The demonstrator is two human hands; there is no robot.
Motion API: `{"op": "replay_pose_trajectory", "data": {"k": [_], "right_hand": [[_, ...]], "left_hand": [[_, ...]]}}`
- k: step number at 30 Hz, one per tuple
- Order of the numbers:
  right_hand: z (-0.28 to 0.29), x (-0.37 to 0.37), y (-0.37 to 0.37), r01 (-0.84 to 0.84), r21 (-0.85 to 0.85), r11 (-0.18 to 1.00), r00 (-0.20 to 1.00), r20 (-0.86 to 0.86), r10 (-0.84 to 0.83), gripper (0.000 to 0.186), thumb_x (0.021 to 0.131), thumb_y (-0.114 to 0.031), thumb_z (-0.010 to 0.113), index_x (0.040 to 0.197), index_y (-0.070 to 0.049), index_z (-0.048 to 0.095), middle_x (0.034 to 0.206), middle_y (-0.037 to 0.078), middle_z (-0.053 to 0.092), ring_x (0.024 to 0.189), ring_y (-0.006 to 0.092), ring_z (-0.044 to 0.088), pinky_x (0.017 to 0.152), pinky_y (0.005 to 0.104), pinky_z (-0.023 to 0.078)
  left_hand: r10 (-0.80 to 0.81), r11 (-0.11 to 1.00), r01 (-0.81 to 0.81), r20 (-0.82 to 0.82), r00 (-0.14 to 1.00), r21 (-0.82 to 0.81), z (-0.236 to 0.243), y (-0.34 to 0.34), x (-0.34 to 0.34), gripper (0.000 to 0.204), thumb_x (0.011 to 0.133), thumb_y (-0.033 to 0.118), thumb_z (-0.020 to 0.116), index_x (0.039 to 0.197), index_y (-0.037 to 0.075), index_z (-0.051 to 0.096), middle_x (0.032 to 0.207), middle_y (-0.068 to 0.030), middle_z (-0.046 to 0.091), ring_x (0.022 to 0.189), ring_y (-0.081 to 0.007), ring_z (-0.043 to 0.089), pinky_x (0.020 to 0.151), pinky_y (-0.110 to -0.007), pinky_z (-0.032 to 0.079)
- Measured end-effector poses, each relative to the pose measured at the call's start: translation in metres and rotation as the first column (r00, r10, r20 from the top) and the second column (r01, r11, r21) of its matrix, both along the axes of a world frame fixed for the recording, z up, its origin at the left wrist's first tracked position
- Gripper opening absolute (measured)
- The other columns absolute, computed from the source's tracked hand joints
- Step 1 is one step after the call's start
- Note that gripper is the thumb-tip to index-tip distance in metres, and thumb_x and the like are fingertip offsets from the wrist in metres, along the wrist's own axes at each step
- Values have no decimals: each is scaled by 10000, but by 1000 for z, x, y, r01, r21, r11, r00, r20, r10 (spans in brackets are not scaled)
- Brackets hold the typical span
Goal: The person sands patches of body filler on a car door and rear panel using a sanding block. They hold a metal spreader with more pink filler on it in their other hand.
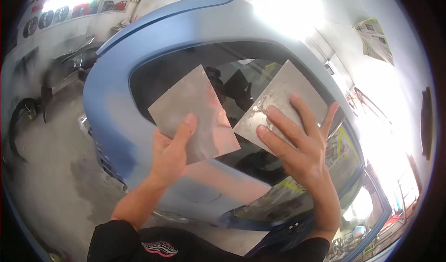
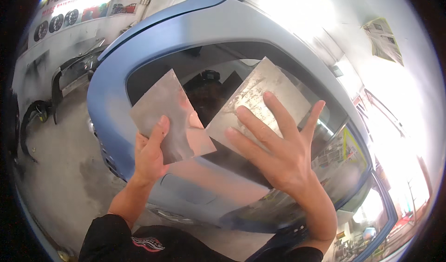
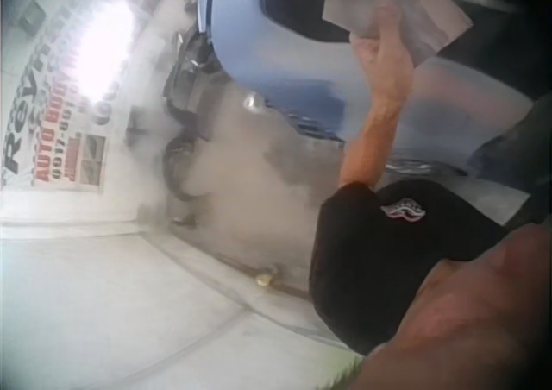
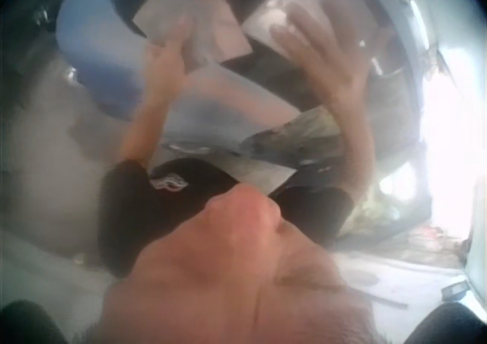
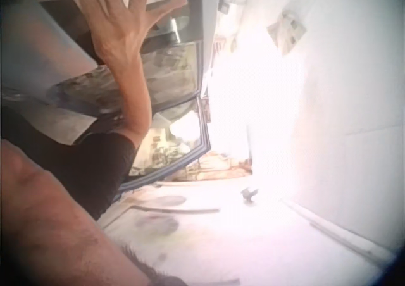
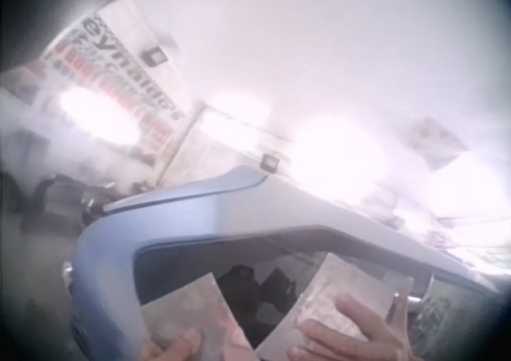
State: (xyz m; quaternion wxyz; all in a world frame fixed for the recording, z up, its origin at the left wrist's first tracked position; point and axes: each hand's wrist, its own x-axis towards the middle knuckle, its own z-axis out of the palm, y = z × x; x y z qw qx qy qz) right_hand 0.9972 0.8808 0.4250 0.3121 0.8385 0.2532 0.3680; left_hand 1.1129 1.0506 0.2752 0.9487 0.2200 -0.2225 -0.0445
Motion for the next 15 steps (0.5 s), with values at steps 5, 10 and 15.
{"op": "replay_pose_trajectory", "data": {"k": [5,10,15], "right_hand": [[4,9,-28,-62,-33,998,998,-33,61,288,801,-174,675,1070,-255,737,1217,-40,672,1246,331,547,1031,804,-5],[7,17,-55,-43,-128,991,987,-157,22,291,832,-210,606,1100,-241,717,1246,-20,649,1221,345,554,970,855,41],[21,18,-67,29,-250,968,976,-202,-81,306,813,-219,612,1106,-224,701,1236,-5,640,1235,354,538,943,866,125]], "left_hand": [[36,998,-36,-2,999,-43,0,-32,-7,216,989,154,589,1136,1,630,1043,-24,656,958,-88,600,835,-273,493],[82,997,-82,4,997,-12,-9,-58,-3,240,986,158,598,1169,5,618,1050,-20,651,944,-77,589,842,-263,476],[208,976,-199,-104,973,91,0,-65,-8,270,971,163,623,1189,6,603,1084,-31,642,969,-87,587,848,-272,479]]}}
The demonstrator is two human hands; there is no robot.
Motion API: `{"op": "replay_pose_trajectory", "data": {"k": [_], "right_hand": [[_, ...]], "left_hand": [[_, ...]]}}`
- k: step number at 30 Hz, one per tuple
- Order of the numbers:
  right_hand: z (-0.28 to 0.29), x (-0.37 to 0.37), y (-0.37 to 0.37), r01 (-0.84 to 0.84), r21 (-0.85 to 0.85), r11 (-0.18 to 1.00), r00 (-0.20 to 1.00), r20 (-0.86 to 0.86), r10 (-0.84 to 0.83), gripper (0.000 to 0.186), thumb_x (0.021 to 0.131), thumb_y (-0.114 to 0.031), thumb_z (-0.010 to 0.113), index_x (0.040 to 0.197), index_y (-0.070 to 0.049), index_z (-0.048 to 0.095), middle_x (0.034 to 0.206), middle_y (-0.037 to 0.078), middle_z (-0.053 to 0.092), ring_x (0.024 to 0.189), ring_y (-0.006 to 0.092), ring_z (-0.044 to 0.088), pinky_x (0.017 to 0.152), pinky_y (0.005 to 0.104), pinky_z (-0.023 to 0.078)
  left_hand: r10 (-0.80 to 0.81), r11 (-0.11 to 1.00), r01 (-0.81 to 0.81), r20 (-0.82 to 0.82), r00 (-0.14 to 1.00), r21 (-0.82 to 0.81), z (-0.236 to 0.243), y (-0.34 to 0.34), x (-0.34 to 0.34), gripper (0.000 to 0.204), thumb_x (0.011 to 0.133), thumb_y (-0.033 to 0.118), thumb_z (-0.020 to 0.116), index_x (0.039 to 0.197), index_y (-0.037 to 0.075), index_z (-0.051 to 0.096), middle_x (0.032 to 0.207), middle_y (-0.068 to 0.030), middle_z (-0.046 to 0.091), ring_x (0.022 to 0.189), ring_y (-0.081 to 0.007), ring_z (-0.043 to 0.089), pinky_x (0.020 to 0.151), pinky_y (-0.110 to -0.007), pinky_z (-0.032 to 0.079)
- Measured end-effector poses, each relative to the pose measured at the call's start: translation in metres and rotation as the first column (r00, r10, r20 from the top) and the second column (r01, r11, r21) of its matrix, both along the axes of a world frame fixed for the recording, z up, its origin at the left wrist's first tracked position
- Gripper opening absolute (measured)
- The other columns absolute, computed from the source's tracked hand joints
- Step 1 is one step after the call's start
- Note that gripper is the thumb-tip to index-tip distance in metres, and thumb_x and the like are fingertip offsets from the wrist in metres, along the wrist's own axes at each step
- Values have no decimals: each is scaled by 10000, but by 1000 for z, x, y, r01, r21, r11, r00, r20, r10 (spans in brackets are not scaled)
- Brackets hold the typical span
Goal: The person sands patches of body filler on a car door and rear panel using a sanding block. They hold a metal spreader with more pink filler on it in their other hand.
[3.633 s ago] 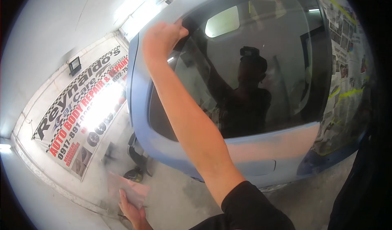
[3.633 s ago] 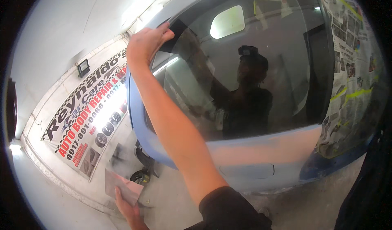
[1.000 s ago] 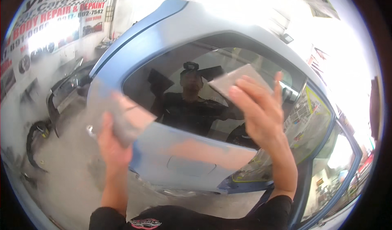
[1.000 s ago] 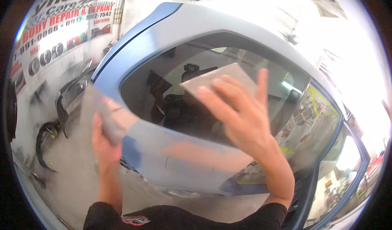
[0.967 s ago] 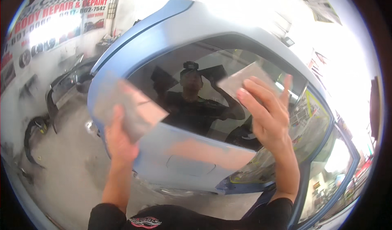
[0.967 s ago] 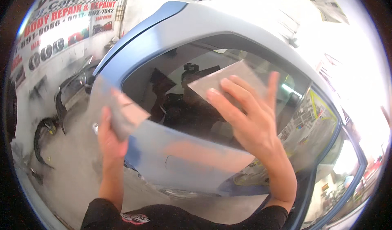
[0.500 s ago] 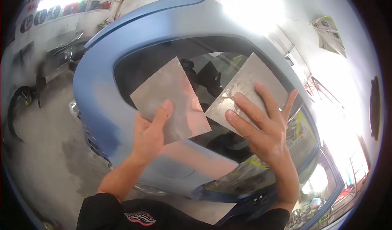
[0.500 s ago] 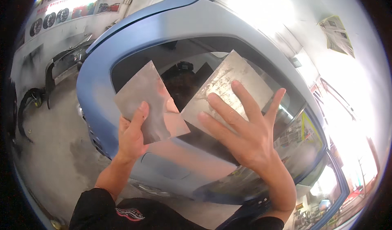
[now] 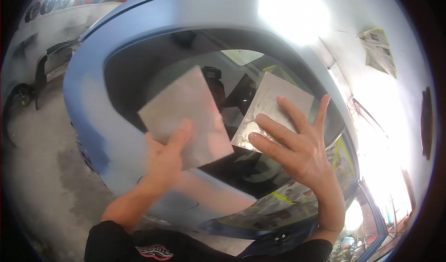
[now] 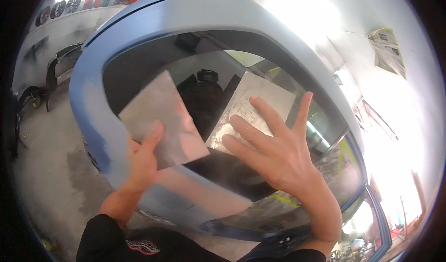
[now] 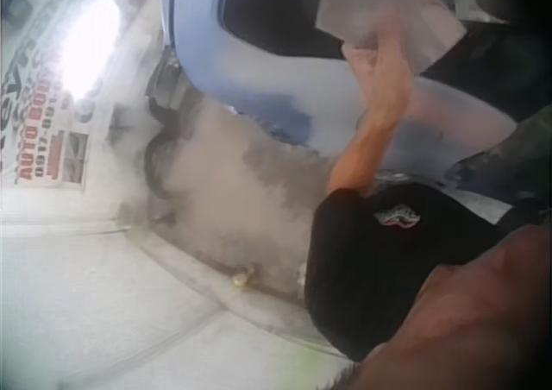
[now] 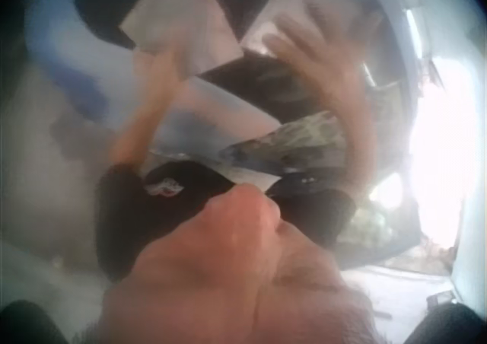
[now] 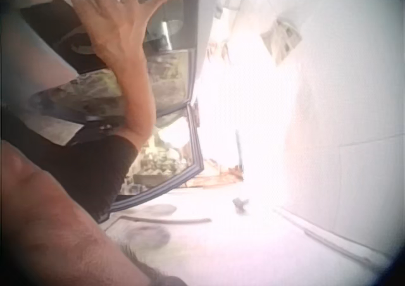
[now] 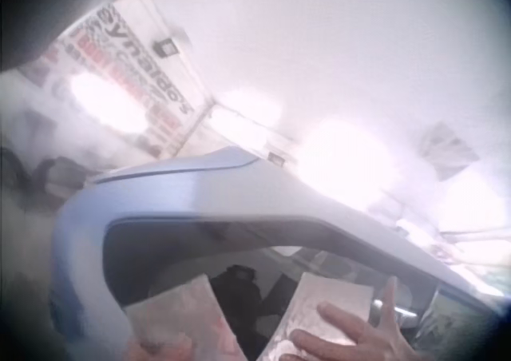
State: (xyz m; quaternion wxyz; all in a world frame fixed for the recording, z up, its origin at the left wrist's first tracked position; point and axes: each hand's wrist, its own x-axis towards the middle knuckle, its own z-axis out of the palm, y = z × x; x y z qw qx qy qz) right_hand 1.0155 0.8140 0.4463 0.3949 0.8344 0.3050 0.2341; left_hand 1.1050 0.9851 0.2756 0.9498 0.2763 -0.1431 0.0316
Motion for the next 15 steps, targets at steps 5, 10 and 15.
{"op": "replay_pose_trajectory", "data": {"k": [5,10,15], "right_hand": [[35,3,-25,-29,-42,999,965,258,39,388,758,-65,713,1120,-205,708,1203,74,658,1216,368,565,1002,532,462],[101,23,-52,-10,-126,992,905,422,63,428,760,1,675,1151,-170,695,1188,95,662,1169,362,593,866,437,539],[129,61,-60,-57,-183,981,896,425,131,473,808,88,566,1183,-178,678,1204,91,644,1167,359,587,874,422,538]], "left_hand": [[185,978,-189,-59,981,-85,-47,8,38,362,978,199,606,1281,15,530,1228,-63,594,1121,-153,570,962,-310,454],[145,988,-148,-59,988,-46,-95,-11,58,367,985,196,597,1287,6,511,1231,-58,576,1140,-147,555,977,-307,439],[96,988,-124,-257,962,-94,-130,-11,50,421,968,205,627,1312,13,480,1244,-75,568,1157,-176,549,990,-341,439]]}}
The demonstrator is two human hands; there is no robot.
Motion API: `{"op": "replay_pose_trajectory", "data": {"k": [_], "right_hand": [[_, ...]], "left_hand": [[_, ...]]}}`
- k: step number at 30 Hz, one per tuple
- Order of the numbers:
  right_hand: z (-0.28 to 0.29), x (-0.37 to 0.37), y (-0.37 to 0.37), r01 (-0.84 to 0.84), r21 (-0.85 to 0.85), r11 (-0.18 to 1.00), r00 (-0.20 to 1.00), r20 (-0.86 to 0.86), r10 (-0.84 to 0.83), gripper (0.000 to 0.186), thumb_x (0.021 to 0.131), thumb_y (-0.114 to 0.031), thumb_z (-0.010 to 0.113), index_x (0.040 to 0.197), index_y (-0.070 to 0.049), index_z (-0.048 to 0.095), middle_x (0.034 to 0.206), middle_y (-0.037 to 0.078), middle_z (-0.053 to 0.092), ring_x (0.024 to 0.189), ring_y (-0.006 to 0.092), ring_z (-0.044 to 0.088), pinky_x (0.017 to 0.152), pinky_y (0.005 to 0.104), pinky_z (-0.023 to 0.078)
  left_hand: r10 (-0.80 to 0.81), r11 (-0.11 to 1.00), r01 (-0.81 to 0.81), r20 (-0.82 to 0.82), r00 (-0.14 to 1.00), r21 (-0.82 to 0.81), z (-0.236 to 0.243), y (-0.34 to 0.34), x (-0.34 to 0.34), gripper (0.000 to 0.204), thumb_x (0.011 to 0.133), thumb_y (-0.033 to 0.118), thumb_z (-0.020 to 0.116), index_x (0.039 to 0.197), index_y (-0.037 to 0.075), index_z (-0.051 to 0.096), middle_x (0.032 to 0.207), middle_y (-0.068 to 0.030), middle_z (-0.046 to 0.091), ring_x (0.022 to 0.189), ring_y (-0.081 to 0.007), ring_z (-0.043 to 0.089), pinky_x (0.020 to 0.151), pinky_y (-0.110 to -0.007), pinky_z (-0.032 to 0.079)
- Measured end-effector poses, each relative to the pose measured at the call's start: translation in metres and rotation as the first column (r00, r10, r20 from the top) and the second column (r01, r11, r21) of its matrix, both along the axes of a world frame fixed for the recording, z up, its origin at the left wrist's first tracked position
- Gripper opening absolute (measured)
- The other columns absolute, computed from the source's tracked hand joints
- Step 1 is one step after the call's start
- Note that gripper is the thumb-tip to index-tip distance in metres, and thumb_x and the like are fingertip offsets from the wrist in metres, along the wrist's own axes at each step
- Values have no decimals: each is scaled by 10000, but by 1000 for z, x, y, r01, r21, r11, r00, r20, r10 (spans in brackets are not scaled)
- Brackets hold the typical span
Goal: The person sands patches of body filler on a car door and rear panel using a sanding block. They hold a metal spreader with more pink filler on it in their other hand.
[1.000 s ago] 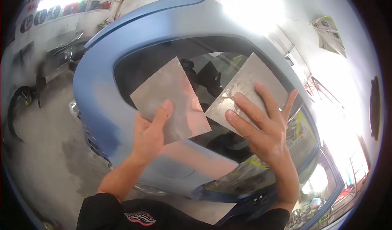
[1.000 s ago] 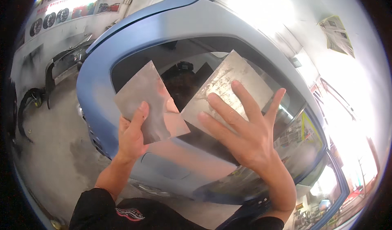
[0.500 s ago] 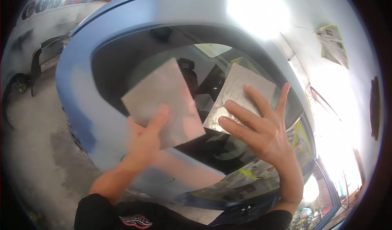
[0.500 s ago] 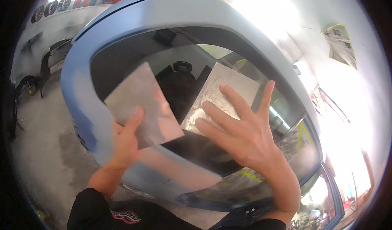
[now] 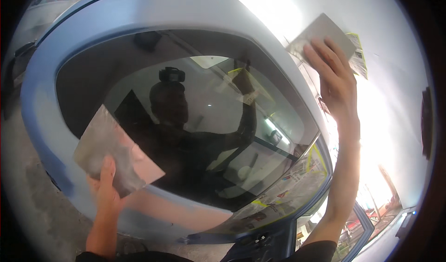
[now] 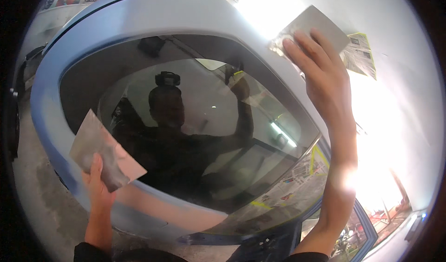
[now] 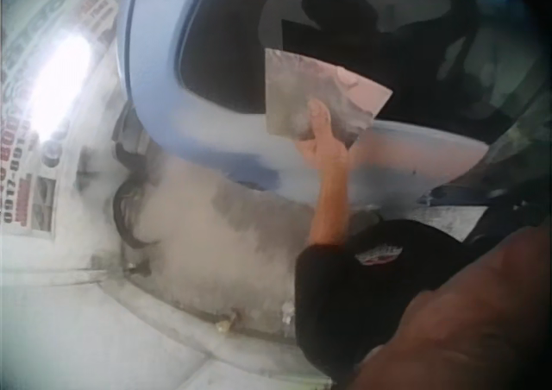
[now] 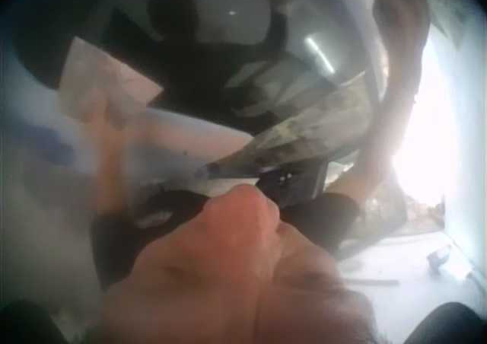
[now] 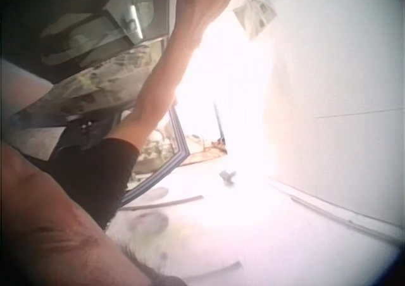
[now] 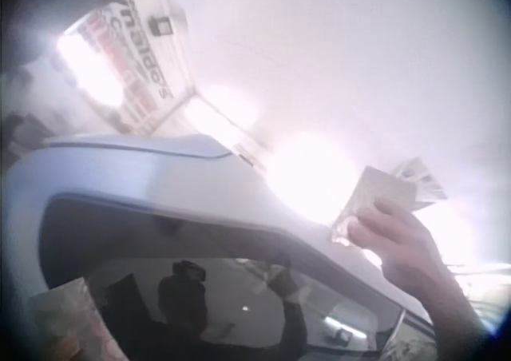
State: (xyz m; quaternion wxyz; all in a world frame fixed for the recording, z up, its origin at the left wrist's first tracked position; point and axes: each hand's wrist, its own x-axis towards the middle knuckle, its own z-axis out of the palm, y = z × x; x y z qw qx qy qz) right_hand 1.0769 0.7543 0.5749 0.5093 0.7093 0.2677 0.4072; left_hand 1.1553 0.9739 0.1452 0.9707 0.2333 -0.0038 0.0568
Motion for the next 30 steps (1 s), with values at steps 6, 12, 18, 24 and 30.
{"op": "replay_pose_trajectory", "data": {"k": [6,12,18,24,30], "right_hand": [[-4,48,-17,66,17,998,998,-25,-66,538,835,84,509,1207,-272,664,1238,72,620,1208,349,557,920,418,524],[-11,75,-28,-3,54,999,995,-97,8,562,828,88,507,1203,-298,669,1236,66,621,1216,345,552,936,422,521],[-10,91,-34,-38,40,998,997,-64,40,545,844,78,507,1193,-303,681,1230,67,628,1224,342,551,937,420,524],[-10,102,-39,-71,60,996,995,-69,75,557,850,81,512,1194,-324,678,1232,60,625,1219,346,556,935,422,524],[-11,108,-46,-66,64,996,994,-86,71,561,854,72,520,1207,-337,668,1247,42,616,1216,345,558,935,419,524]], "left_hand": [[82,990,-57,-207,975,128,-33,17,-29,452,964,221,638,1334,34,458,1247,-91,575,1136,-193,570,953,-346,471],[44,983,-16,-148,988,182,-55,57,-50,391,967,185,628,1289,18,484,1257,-100,567,1153,-176,544,1014,-334,419],[92,960,-43,-167,982,278,-62,71,-53,405,982,194,604,1304,-3,459,1289,-109,544,1188,-173,521,1053,-322,389],[158,953,-109,-160,974,282,-60,64,-51,439,990,254,592,1331,16,451,1268,-102,568,1134,-196,570,948,-350,478],[149,967,-87,-255,956,239,-59,63,-49,423,988,259,594,1313,22,461,1273,-114,562,1123,-202,579,929,-356,497]]}}
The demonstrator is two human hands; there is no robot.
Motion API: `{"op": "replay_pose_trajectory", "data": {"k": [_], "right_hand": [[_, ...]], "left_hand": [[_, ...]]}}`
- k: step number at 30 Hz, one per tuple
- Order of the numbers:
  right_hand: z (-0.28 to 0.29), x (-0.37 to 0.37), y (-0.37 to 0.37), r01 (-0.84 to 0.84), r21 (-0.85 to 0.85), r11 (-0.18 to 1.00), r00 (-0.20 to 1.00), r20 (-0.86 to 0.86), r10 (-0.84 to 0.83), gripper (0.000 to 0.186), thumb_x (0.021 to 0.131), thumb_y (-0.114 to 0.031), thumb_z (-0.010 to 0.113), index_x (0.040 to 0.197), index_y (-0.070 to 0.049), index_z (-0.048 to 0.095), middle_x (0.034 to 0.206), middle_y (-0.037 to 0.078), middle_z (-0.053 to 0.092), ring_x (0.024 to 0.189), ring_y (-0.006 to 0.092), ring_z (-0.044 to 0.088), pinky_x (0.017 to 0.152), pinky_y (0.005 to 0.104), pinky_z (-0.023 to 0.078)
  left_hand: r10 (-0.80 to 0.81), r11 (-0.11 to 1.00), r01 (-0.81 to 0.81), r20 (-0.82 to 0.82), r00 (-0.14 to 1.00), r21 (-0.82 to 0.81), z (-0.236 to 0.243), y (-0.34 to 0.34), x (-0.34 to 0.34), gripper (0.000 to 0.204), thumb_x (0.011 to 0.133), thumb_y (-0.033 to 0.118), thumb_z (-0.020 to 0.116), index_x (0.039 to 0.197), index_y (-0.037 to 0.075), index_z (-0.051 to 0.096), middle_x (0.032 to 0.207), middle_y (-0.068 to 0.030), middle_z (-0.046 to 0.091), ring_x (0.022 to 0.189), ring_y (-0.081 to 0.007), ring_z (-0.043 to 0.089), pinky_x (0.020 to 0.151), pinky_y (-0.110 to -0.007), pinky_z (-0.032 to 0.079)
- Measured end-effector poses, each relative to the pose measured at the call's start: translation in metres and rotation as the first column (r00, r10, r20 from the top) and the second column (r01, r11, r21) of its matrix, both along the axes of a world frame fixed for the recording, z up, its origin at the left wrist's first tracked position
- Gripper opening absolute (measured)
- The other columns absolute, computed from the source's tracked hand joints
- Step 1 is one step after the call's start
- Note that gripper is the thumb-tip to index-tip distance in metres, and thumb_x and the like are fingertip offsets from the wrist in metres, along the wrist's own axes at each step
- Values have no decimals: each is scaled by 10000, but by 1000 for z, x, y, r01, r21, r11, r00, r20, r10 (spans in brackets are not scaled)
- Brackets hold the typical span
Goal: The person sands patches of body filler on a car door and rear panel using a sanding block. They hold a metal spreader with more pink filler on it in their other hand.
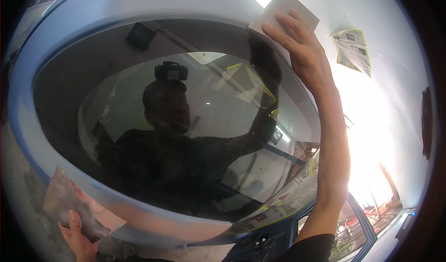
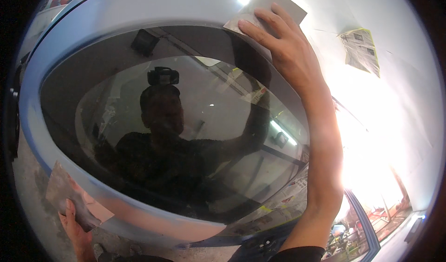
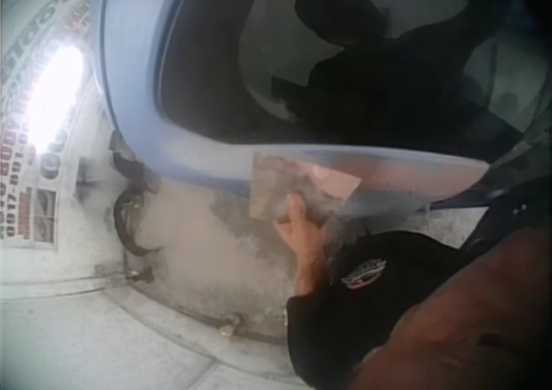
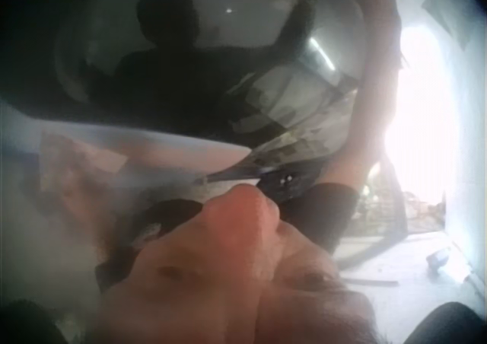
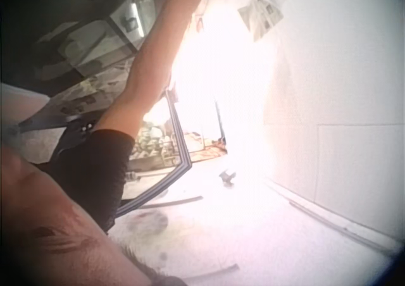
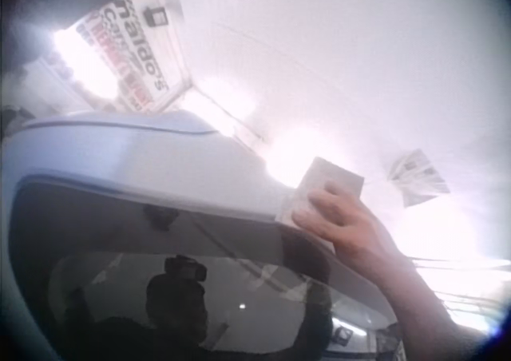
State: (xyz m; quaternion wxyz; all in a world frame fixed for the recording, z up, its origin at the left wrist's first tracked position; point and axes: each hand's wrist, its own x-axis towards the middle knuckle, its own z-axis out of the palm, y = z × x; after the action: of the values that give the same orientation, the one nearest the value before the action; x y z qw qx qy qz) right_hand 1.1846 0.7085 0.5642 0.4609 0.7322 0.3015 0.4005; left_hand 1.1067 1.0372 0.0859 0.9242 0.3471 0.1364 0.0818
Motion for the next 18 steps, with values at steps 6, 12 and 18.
{"op": "replay_pose_trajectory", "data": {"k": [6,12,18], "right_hand": [[3,-4,-6,45,-21,999,999,12,-44,550,853,65,521,1221,-318,664,1263,50,607,1256,348,527,975,436,499],[8,-23,-24,150,-2,989,985,83,-149,530,847,47,536,1229,-297,660,1286,64,594,1282,356,507,943,448,494],[-10,-31,-12,120,-203,972,974,215,-75,579,845,14,558,1334,-296,594,1380,57,529,1328,346,473,839,455,491]], "left_hand": [[-92,996,90,131,987,18,-4,4,10,434,993,260,587,1327,21,445,1270,-109,560,1127,-204,577,923,-359,502],[-52,998,51,31,998,32,6,2,9,503,996,269,581,1385,9,396,1283,-118,544,1150,-209,560,945,-357,483],[-156,987,158,111,982,-7,4,1,13,508,969,238,615,1364,-9,410,1329,-142,513,1185,-219,530,1003,-358,436]]}}
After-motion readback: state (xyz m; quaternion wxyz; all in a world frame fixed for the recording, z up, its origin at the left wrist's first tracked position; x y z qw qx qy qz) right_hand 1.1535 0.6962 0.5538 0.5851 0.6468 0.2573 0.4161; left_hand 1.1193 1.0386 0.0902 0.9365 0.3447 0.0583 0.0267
